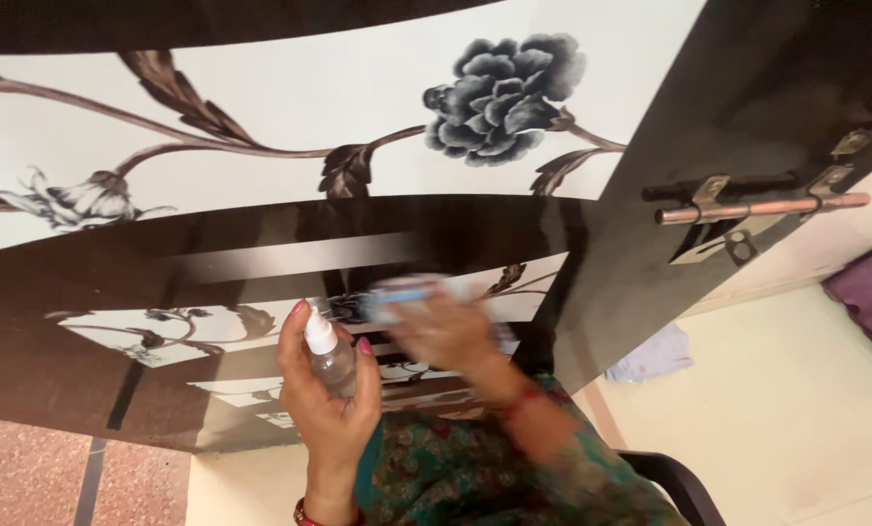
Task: The person sprays a liquid from a small bottle onto a dark wooden cabinet with floral decals and wipes the surface with a blue cloth. The person repeatedly sprays and wipes the same areas of the cabinet throughout the clip.
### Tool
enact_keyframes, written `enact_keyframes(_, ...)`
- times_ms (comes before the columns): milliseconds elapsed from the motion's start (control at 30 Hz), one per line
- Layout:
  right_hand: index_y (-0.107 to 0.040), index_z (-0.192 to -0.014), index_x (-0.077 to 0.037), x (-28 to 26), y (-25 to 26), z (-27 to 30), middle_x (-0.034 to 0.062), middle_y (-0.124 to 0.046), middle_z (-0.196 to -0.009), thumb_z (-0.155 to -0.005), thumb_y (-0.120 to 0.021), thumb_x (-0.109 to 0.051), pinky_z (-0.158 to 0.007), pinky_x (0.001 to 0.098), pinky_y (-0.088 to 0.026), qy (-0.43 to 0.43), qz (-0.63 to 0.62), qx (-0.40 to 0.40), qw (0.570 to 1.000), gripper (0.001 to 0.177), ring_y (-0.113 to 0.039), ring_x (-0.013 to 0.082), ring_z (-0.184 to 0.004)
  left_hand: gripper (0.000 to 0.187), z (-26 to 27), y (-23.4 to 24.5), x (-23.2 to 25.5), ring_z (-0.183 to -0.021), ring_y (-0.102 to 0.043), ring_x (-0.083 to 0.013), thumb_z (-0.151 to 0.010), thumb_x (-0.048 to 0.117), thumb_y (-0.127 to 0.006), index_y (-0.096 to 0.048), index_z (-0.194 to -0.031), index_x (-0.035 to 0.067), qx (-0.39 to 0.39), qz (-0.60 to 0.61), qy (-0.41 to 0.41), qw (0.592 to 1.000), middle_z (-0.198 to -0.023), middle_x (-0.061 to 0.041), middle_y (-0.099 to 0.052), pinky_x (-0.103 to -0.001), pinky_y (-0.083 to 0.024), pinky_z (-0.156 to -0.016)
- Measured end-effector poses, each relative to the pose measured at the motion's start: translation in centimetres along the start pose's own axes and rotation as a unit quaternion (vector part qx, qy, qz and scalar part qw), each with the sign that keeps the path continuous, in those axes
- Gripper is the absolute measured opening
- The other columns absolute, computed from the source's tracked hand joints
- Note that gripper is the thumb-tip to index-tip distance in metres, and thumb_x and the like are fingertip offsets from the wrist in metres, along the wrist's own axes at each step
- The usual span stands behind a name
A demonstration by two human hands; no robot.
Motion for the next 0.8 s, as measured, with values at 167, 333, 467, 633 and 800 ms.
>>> enact_keyframes(167, -0.019, -0.163, -0.023, 14.1, 3.9, 11.5, 0.0150, -0.002, -0.175, -0.104, -0.040, -0.066, -0.121, 0.0753, 0.007, -0.190, 0.164, 0.070, 0.965, 0.077, -0.001, 0.0415, -0.163, 0.068, -0.5, 0.6, -0.4, -0.092, -0.060, -0.0119, -0.092, -0.004, -0.067, -0.038, -0.153, 0.004, 0.015, 0.042, 0.001, 0.999, -0.107, -0.007, -0.061, -0.023, -0.052, -0.081)
enact_keyframes(333, -0.008, -0.162, 0.006, 13.5, 3.6, 11.4, 0.0401, 0.006, -0.166, -0.112, -0.041, -0.060, -0.119, 0.0810, -0.001, -0.275, 0.082, 0.078, 0.955, 0.089, 0.004, 0.0631, -0.153, 0.067, -0.5, 1.4, -0.6, -0.087, -0.062, -0.0106, -0.091, -0.004, -0.068, -0.040, -0.151, 0.005, 0.017, 0.056, 0.003, 0.998, -0.103, -0.006, -0.064, -0.022, -0.053, -0.075)
enact_keyframes(467, -0.052, -0.135, 0.004, 0.6, -0.6, 3.8, 0.0389, -0.040, -0.144, -0.090, -0.050, -0.069, -0.106, 0.0760, -0.030, -0.088, 0.035, 0.012, 0.995, 0.087, -0.036, 0.0595, -0.136, 0.066, -0.5, 3.0, -1.1, -0.085, -0.064, -0.0105, -0.090, -0.003, -0.068, -0.041, -0.149, 0.004, 0.027, 0.047, 0.020, 0.998, -0.100, -0.006, -0.065, -0.023, -0.054, -0.076)
enact_keyframes(633, -0.058, -0.129, -0.008, -10.7, -1.5, -6.0, 0.0204, -0.045, -0.138, -0.101, -0.059, -0.063, -0.103, 0.0603, -0.031, 0.063, -0.117, -0.042, 0.990, 0.062, -0.038, 0.0397, -0.135, 0.066, -0.3, 4.7, 0.1, -0.094, -0.066, -0.0155, -0.089, -0.002, -0.070, -0.041, -0.149, 0.003, 0.032, -0.005, -0.021, 0.999, -0.103, -0.009, -0.067, -0.028, -0.053, -0.088)
enact_keyframes(800, -0.058, -0.136, -0.013, -12.8, 2.5, -11.3, 0.0177, -0.035, -0.150, -0.103, -0.056, -0.061, -0.110, 0.0605, -0.020, 0.138, -0.038, 0.006, 0.990, 0.058, -0.028, 0.0371, -0.144, 0.068, -0.1, 4.7, 1.3, -0.106, -0.066, -0.0256, -0.086, 0.001, -0.069, -0.041, -0.147, 0.001, 0.039, -0.081, -0.052, 0.995, -0.118, -0.019, -0.065, -0.034, -0.051, -0.096)
Point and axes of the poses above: each hand's wrist, its own z-axis away from the middle knuckle, its own y-axis out of the back of the hand, x = y × z, the point moved 9 cm from there along -z, towards the middle knuckle
